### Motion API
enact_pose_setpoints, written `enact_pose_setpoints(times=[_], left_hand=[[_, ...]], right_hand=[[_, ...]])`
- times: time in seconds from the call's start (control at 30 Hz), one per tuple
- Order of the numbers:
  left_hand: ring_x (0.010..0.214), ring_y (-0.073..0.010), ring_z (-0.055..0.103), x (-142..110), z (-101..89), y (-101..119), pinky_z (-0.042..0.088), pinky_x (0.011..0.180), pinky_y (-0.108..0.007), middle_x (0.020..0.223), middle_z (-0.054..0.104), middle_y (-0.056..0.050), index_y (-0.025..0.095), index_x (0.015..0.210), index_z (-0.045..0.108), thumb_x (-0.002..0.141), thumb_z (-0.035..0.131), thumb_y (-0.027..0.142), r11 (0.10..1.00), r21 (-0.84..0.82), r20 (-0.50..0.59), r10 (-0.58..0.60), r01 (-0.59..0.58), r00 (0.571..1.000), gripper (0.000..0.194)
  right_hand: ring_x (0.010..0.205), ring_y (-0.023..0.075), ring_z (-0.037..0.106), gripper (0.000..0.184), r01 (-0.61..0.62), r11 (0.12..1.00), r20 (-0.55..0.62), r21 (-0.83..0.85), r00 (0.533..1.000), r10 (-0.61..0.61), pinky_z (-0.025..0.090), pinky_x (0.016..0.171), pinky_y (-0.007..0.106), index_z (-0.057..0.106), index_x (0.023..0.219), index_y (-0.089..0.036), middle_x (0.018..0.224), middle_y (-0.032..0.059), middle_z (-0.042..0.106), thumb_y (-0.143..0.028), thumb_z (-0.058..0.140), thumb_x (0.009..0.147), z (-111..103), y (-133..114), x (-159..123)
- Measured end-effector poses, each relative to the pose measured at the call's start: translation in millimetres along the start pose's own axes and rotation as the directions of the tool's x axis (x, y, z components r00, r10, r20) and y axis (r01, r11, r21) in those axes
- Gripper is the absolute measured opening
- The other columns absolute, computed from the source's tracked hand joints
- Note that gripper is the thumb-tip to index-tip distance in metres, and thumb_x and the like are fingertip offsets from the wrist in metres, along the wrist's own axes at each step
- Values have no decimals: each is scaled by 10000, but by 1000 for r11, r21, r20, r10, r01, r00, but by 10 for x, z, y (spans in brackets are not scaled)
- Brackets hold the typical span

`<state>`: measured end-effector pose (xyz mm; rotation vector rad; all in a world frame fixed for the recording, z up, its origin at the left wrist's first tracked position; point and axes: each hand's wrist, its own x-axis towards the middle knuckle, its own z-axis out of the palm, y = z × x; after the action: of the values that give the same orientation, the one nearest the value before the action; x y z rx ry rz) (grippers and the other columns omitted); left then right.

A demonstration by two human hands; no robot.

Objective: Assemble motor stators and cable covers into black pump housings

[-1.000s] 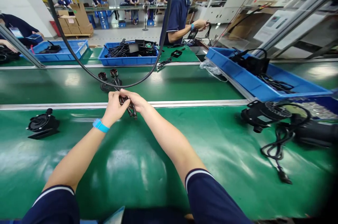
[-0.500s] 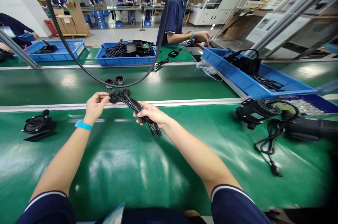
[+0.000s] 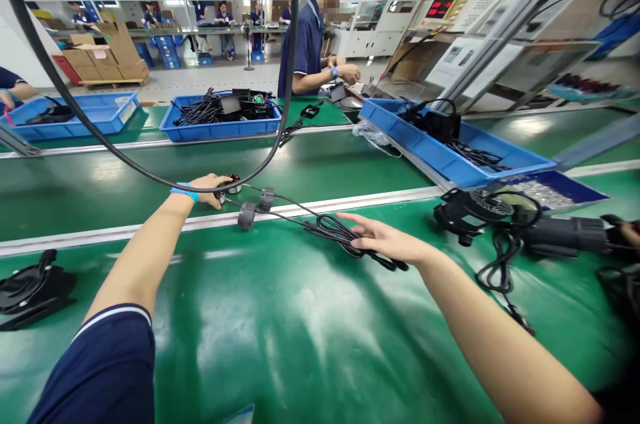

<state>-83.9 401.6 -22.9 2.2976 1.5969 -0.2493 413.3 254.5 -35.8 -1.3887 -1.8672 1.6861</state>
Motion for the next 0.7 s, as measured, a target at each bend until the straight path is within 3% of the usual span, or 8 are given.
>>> enact_pose_setpoints(times=[0.07,0.13,0.17,0.3,0.4,0.5,0.6,0.7], left_hand=[[933,-285,708,99,-24,54,593,859,-387,1206,655,-87,283,1473,504,472,902,343,999,42,63,3,-6,998,1079],[953,-307,705,143,-32,119,588,869,-418,1294,614,-132,271,1445,528,503,886,365,997,77,74,-1,-5,997,1012],[985,-316,702,144,-34,154,581,893,-432,1368,569,-152,271,1428,542,547,862,389,996,92,64,0,-6,998,945],[1081,-339,693,-32,-66,285,569,945,-431,1544,399,-197,238,1358,585,660,776,419,991,133,23,1,-4,1000,746],[1069,-338,706,-408,-104,395,575,946,-425,1584,354,-195,227,1342,580,683,758,416,987,159,-10,-13,14,1000,709],[1008,-351,726,-970,-50,618,582,933,-446,1598,344,-211,193,1323,550,685,773,439,983,179,-46,-32,40,998,719],[918,-378,742,-1582,170,967,602,849,-482,1634,275,-250,153,1282,524,698,782,470,978,200,-101,-37,56,994,713],[768,-369,749,-2100,511,1319,609,689,-497,1664,208,-257,161,1203,540,692,804,484,979,181,-121,-75,96,990,659]], right_hand=[[1370,348,521,955,-40,954,-192,-296,981,-19,481,1107,496,294,1613,-180,1493,202,514,-611,656,841,0,175,43],[1503,395,343,990,-60,840,-291,-539,949,-119,383,1179,576,303,1617,-221,1625,193,343,-681,673,823,115,288,140],[1511,403,324,973,-64,770,-310,-635,934,-179,371,1179,591,322,1610,-250,1645,180,309,-689,683,821,192,328,200],[1261,328,599,492,-150,575,-399,-805,854,-335,501,998,463,561,1419,-233,1420,139,597,-452,535,979,395,488,382],[1097,304,651,357,-205,553,-461,-808,803,-376,490,910,426,646,1231,-167,1217,135,700,-226,425,956,329,658,373],[1046,304,655,278,-225,541,-492,-810,763,-420,452,946,441,659,1081,-164,1081,127,730,-206,453,899,188,820,304],[997,302,664,247,-247,540,-524,-805,723,-451,418,991,464,650,996,-161,1008,134,734,-212,437,880,98,936,236],[969,304,670,238,-257,517,-528,-817,693,-490,375,1057,491,647,948,-166,965,136,738,-215,430,862,92,1037,135]])
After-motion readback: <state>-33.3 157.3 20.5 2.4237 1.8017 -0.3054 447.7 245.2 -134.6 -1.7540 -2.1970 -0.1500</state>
